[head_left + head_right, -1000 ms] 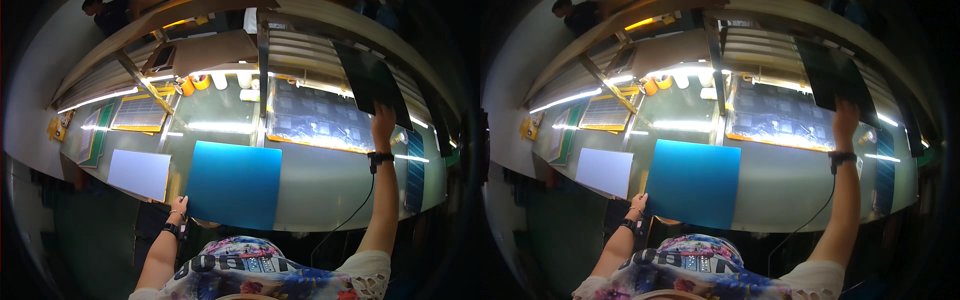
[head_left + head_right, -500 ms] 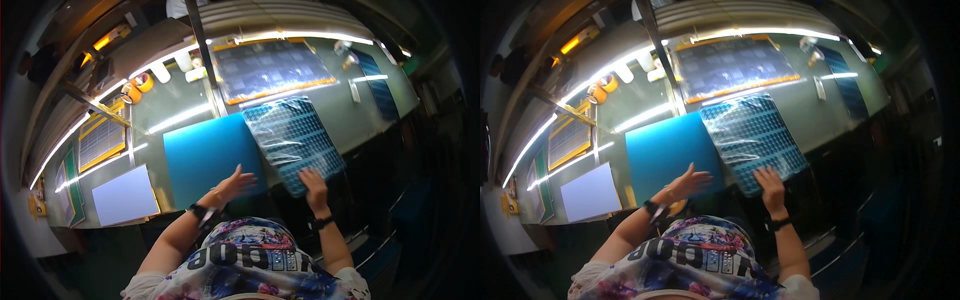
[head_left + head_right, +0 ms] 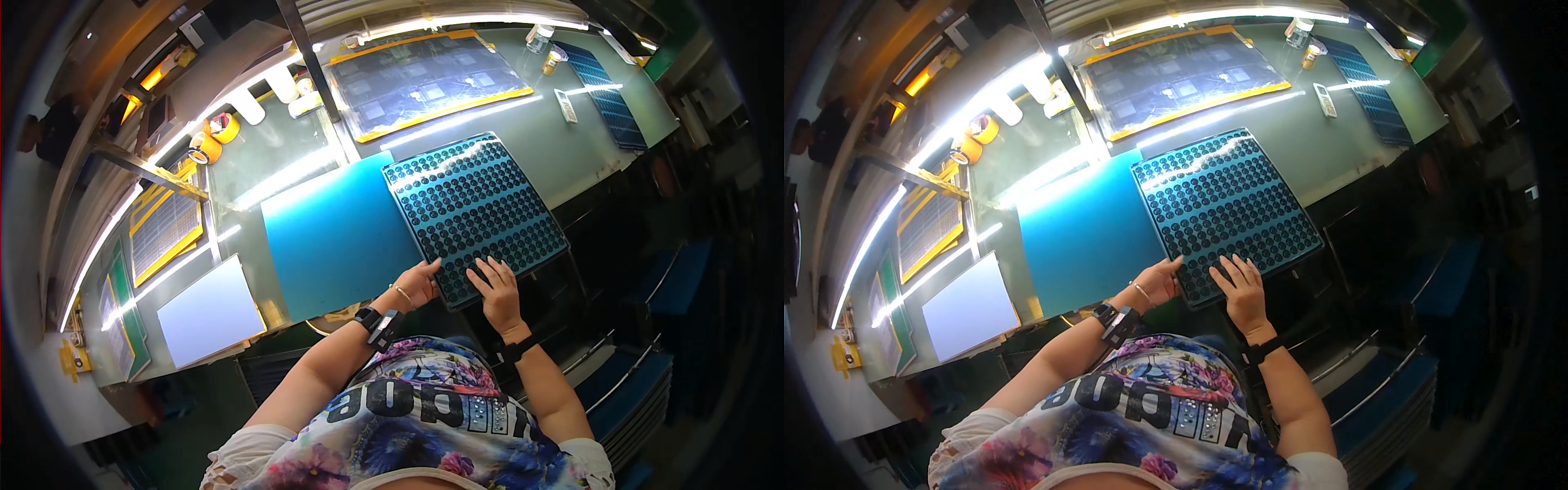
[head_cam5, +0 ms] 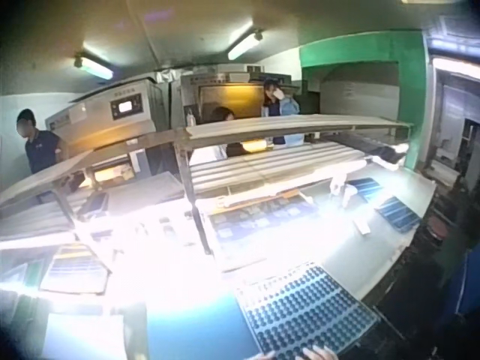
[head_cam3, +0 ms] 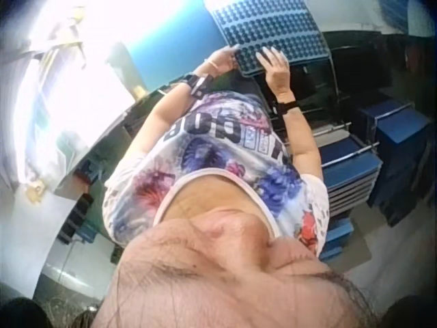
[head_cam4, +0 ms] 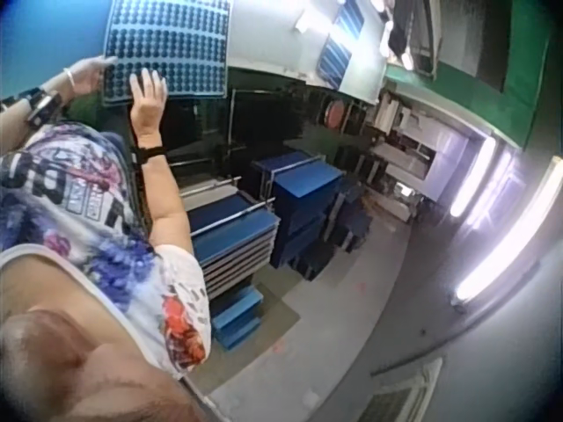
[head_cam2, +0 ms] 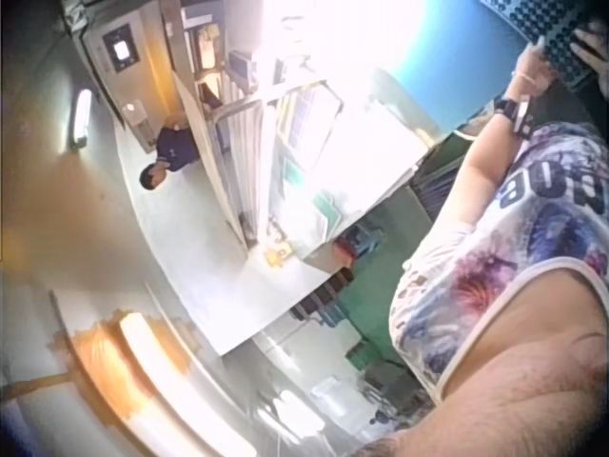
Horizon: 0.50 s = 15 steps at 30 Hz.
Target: Inspecting and sorting industrial components sheets at a fabrication workstation.
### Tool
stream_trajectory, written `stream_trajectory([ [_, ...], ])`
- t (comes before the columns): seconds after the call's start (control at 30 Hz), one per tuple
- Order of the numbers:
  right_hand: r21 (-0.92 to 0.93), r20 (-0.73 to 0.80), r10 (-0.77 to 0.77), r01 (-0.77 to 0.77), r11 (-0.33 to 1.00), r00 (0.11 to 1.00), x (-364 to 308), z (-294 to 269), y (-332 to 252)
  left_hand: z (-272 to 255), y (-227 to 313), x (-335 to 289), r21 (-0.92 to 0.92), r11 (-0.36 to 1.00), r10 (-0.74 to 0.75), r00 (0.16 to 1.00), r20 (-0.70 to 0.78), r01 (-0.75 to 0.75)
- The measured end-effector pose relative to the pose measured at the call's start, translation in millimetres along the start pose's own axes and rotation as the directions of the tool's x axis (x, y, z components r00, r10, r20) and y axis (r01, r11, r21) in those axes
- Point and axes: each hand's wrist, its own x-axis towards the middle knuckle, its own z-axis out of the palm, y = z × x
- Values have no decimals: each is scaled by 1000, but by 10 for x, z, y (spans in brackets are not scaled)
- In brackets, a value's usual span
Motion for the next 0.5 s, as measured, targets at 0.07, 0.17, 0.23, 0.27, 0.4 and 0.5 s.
stream_trajectory([
  [0.07,-26,37,-54,55,998,998,23,-9,45,-6,-23,50,116,988,106,992,-64,-98],
  [0.17,190,133,-62,36,981,989,153,-82,-125,-94,-8,201,77,989,135,984,-113,-127],
  [0.23,240,172,-71,28,970,983,169,21,-82,-8,-1,346,-14,996,92,994,-54,-93],
  [0.27,234,178,-77,34,972,981,175,98,-36,32,2,412,-105,993,53,999,5,-53],
  [0.4,251,180,-71,24,968,981,253,163,80,101,50,545,-196,980,-6,1000,-6,4],
  [0.5,271,132,-114,75,960,985,274,140,246,136,35,629,-161,986,-48,999,3,48],
])
